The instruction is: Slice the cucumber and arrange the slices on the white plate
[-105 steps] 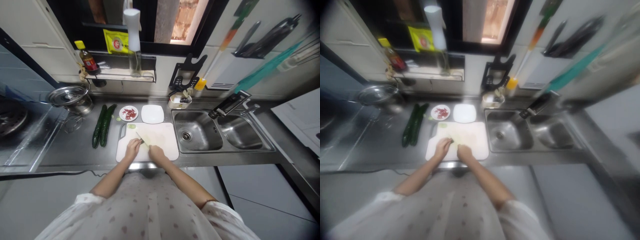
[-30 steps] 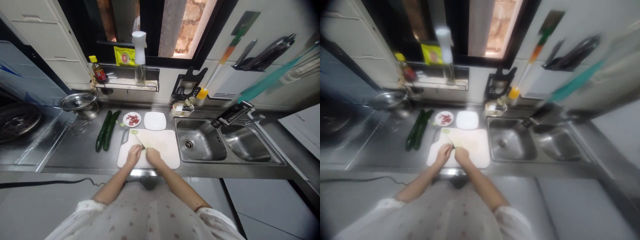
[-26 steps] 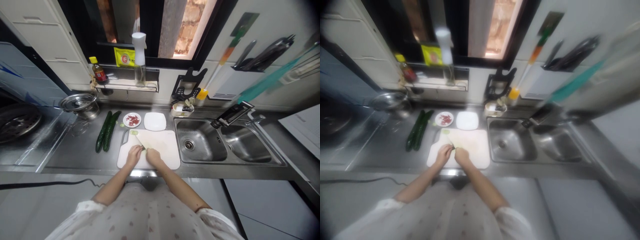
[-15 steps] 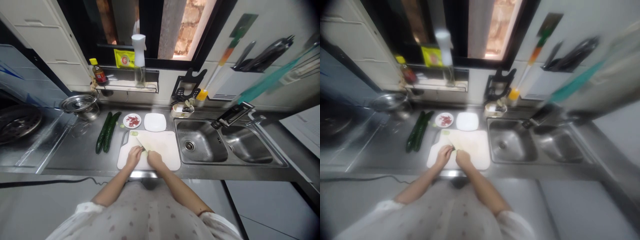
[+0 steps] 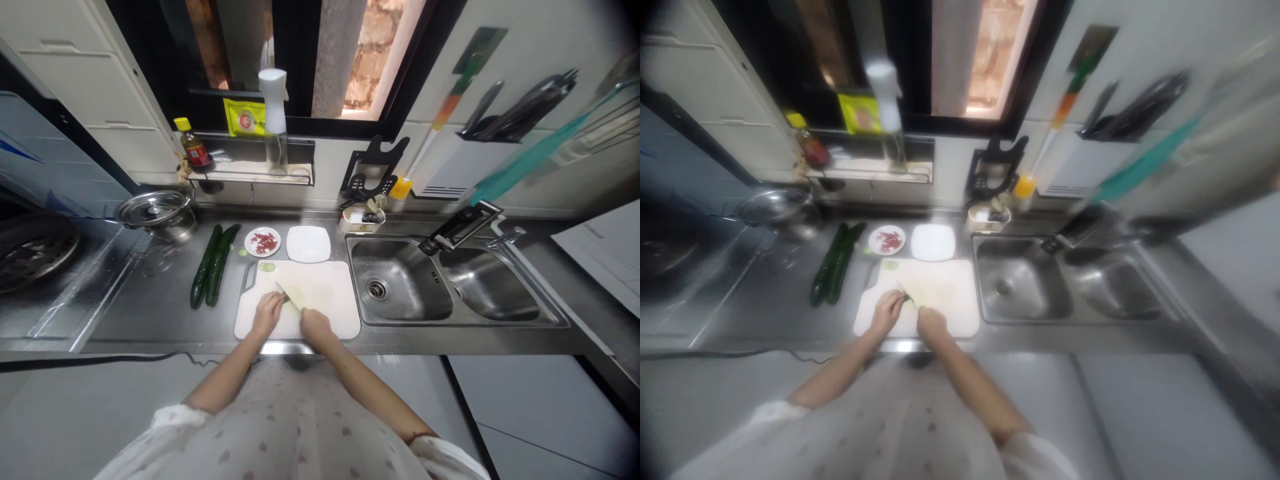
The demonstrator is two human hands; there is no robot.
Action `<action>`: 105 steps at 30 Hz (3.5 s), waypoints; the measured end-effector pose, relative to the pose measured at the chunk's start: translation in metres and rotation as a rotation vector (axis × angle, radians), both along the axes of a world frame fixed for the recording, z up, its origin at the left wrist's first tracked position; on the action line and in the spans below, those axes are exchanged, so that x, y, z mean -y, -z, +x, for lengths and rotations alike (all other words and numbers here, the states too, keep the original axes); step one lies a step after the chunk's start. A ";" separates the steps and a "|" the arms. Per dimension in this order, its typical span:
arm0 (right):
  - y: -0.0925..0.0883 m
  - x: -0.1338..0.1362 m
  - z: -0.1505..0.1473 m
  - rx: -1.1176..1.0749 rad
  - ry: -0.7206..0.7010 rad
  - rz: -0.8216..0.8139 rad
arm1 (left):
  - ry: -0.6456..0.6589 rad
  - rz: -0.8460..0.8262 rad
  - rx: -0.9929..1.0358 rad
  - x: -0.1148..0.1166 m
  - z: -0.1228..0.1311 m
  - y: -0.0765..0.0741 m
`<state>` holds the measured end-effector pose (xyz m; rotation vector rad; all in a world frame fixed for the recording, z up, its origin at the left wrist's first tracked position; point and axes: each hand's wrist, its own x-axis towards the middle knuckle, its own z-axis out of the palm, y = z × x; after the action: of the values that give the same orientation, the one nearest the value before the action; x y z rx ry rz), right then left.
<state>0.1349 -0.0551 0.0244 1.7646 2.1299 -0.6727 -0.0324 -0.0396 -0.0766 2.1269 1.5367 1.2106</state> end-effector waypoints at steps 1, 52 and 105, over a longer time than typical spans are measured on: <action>0.000 0.001 0.001 0.001 0.002 -0.001 | 0.000 0.000 -0.001 0.000 0.000 0.000; 0.009 -0.007 -0.004 -0.048 0.007 0.050 | -0.001 -0.022 0.027 -0.001 -0.001 0.002; -0.015 0.024 0.045 0.044 0.022 0.218 | -0.308 -0.032 0.230 0.003 -0.005 -0.024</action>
<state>0.1802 -0.0786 0.0391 1.8957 2.2294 -0.4151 -0.0369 -0.0423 -0.0530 1.7020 1.8049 1.4581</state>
